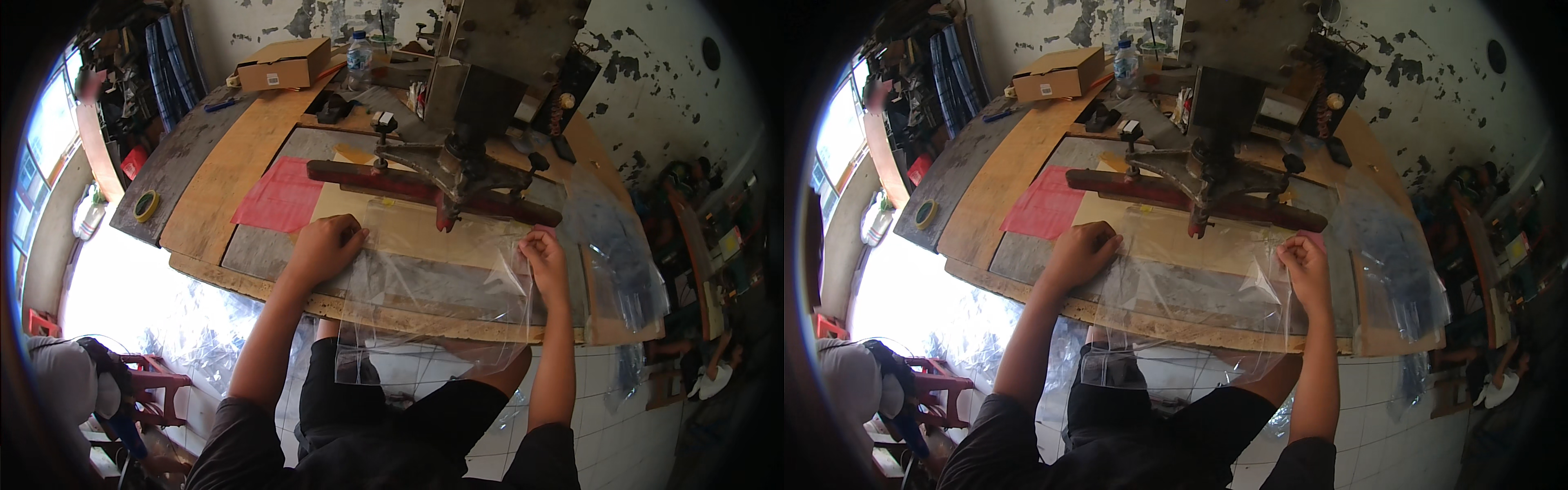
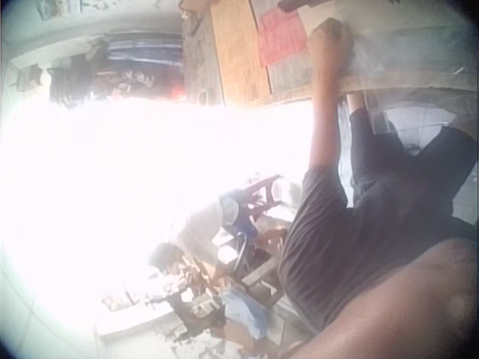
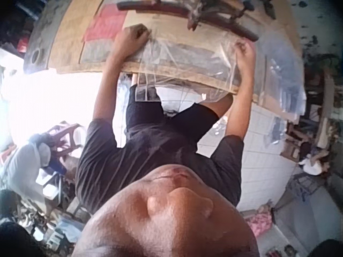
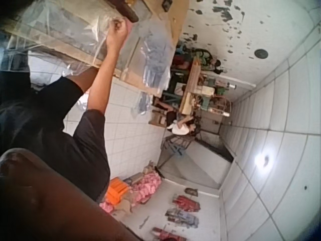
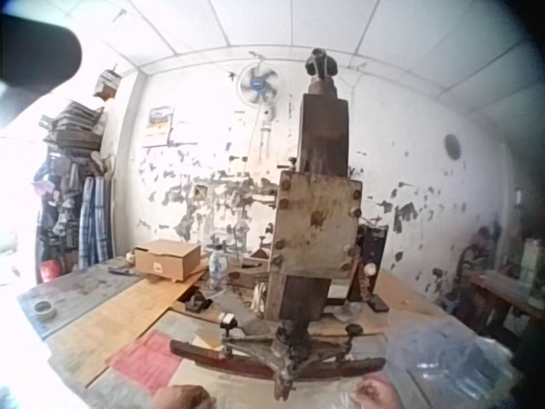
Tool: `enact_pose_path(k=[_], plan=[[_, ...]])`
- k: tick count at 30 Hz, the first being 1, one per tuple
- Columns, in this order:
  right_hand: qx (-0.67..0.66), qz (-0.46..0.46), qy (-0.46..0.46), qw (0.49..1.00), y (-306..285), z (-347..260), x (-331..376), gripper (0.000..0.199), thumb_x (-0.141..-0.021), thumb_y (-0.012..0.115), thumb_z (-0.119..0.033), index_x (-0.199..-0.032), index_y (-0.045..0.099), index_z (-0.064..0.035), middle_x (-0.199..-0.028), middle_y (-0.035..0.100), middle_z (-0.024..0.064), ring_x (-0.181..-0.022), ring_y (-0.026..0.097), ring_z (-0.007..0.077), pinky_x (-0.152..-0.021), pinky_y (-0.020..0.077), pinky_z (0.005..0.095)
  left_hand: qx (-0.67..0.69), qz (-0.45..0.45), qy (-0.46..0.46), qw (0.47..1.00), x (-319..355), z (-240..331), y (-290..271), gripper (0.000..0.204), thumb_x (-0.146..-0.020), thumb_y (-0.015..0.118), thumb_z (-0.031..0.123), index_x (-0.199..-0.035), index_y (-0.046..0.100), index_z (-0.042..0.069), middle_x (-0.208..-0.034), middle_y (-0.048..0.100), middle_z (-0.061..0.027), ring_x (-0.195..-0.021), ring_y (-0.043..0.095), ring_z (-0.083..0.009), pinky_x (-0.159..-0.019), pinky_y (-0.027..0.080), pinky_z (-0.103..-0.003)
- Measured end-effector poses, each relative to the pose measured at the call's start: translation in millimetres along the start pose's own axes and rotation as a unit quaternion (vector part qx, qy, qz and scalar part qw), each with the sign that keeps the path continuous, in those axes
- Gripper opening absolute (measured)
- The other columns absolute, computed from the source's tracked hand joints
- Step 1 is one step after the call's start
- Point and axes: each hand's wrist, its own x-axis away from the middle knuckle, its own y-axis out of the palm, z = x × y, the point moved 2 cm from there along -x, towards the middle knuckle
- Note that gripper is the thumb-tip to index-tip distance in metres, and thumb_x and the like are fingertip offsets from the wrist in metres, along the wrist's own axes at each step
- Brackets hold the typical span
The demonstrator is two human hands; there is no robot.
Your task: The person aligns a transparent plastic film on a work table, smoothing it by hand and positioning it under a printing machine arm.
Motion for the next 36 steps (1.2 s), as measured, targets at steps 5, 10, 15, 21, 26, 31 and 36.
enact_pose_path(k=[5, 10, 15, 21, 26, 31, 36], plan=[[-0.068, -0.033, -0.012, 0.997, -4, -8, 5, 0.013, -0.103, 0.074, -0.014, -0.109, 0.068, -0.0037, -0.092, 0.075, 0.0023, -0.083, 0.066, 0.0061, -0.072, 0.0472, 0.0228, -0.004, -0.011, 0.006, 1.0, 0, 2, -1, 0.028, -0.098, 0.073, 0.033, -0.098, 0.077, 0.005, -0.086, 0.077, -0.017, -0.08, 0.075, -0.0352, -0.072, 0.057, -0.046], [-0.109, -0.014, -0.019, 0.994, 1, -24, 27, 0.011, -0.104, 0.073, -0.013, -0.109, 0.067, -0.0046, -0.091, 0.074, 0.0029, -0.077, 0.063, 0.0068, -0.069, 0.0453, 0.0241, 0.004, 0.0, 0.008, 1.0, 2, -5, 1, 0.027, -0.098, 0.073, 0.031, -0.099, 0.077, 0.005, -0.086, 0.077, -0.0171, -0.08, 0.075, -0.0346, -0.073, 0.057, -0.045], [-0.175, 0.034, -0.042, 0.983, 4, -27, 64, 0.012, -0.105, 0.071, -0.012, -0.112, 0.067, -0.0038, -0.092, 0.072, 0.0041, -0.075, 0.061, 0.0094, -0.068, 0.0455, 0.0255, 0.036, -0.052, -0.044, 0.997, 8, 4, -9, 0.027, -0.097, 0.073, 0.028, -0.097, 0.075, 0.002, -0.095, 0.077, -0.0161, -0.086, 0.075, -0.0308, -0.076, 0.057, -0.042], [-0.183, 0.07, -0.032, 0.98, 4, -3, 108, 0.018, -0.106, 0.072, -0.015, -0.117, 0.066, -0.0026, -0.095, 0.072, 0.0052, -0.076, 0.062, 0.0106, -0.07, 0.048, 0.026, 0.119, 0.054, 0.122, 0.984, 52, 8, -10, 0.017, -0.092, 0.076, 0.017, -0.086, 0.071, 0.002, -0.125, 0.073, -0.015, -0.109, 0.073, -0.0306, -0.093, 0.056, -0.041], [-0.215, 0.113, -0.108, 0.964, 8, -1, 117, 0.029, -0.106, 0.075, -0.025, -0.122, 0.063, -0.0035, -0.093, 0.067, 0.002, -0.078, 0.062, 0.0107, -0.073, 0.0503, 0.0255, 0.4, -0.09, -0.013, 0.912, 74, -11, -7, 0.019, -0.102, 0.074, 0.018, -0.106, 0.066, 0.002, -0.122, 0.074, -0.0114, -0.117, 0.07, -0.0163, -0.096, 0.055, -0.035], [-0.206, 0.138, -0.093, 0.964, 5, 19, 120, 0.032, -0.106, 0.075, -0.028, -0.123, 0.063, -0.0031, -0.097, 0.064, 0.0005, -0.088, 0.061, 0.009, -0.076, 0.0497, 0.0244, 0.407, -0.123, -0.052, 0.904, 73, 4, -4, 0.029, -0.103, 0.075, 0.014, -0.124, 0.058, 0.004, -0.114, 0.077, -0.0105, -0.11, 0.073, -0.0151, -0.094, 0.055, -0.03], [-0.188, 0.142, -0.105, 0.966, 1, 18, 122, 0.03, -0.107, 0.074, -0.026, -0.122, 0.065, -0.0024, -0.099, 0.064, 0.0007, -0.09, 0.061, 0.0084, -0.077, 0.0499, 0.0235, 0.395, -0.111, -0.079, 0.909, 74, 14, -12, 0.037, -0.1, 0.077, 0.007, -0.131, 0.056, 0.004, -0.098, 0.078, -0.0041, -0.099, 0.075, -0.0115, -0.087, 0.054, -0.026]])
